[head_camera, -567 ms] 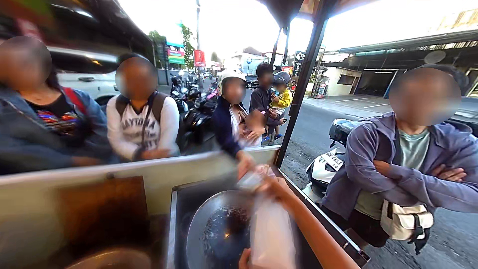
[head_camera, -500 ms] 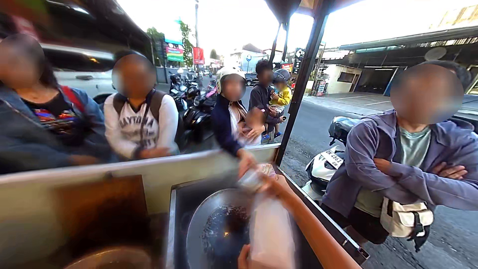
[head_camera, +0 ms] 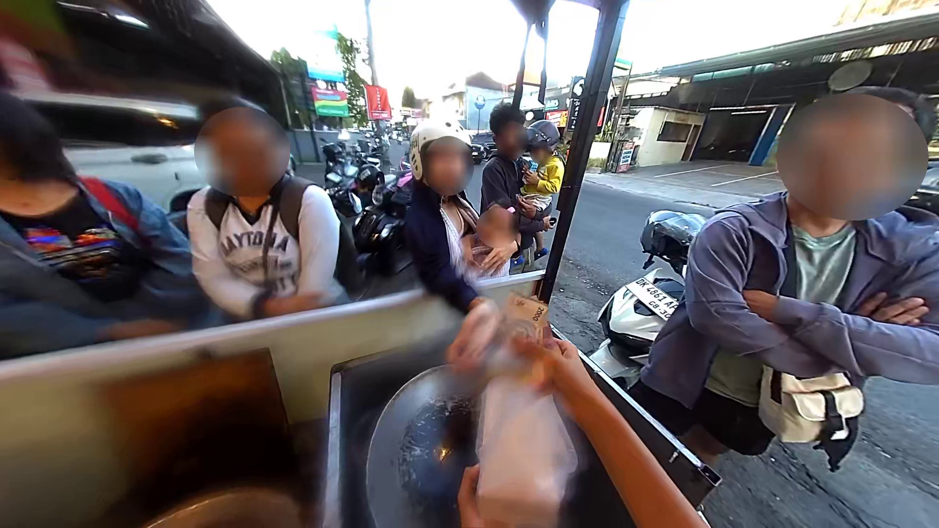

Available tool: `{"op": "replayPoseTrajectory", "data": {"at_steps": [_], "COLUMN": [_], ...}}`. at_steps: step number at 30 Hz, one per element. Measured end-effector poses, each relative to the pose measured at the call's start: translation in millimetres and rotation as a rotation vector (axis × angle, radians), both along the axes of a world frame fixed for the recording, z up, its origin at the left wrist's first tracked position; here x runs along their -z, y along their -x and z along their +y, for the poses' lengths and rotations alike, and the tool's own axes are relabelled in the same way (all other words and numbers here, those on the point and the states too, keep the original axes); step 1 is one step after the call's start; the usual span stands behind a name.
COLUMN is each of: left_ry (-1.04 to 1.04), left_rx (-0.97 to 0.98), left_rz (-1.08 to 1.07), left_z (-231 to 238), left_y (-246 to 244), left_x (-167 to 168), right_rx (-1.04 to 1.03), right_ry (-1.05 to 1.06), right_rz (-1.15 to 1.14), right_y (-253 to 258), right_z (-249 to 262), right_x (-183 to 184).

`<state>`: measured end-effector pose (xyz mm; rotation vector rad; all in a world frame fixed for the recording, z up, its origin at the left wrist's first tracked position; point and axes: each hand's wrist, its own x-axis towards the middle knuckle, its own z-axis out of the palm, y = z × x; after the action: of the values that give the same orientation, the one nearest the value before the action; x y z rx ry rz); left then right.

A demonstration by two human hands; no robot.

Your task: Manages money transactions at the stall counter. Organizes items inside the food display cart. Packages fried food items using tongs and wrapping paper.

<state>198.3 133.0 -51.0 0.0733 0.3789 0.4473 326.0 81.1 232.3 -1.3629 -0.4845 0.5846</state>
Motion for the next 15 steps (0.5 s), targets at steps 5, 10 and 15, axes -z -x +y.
{"op": "replayPoseTrajectory", "data": {"at_steps": [5,10,15], "left_ry": [-0.037,-0.040,-0.027], "left_rx": [0.130,0.144,0.051], "left_rz": [-0.007,0.002,0.024], "left_z": [3.4,7.6,14.0], "left_y": [3.5,-16.1,-40.4], "left_x": [-34.7,-15.6,-40.6], "right_rx": [-0.267,-0.386,-0.370], "right_ry": [0.089,0.242,0.395], "right_rz": [0.150,0.150,-0.062], "right_y": [-11.5,-27.7,-29.3], "right_z": [1.2,20.4,39.4], "right_x": [-48.2,-69.4,-76.3]}}
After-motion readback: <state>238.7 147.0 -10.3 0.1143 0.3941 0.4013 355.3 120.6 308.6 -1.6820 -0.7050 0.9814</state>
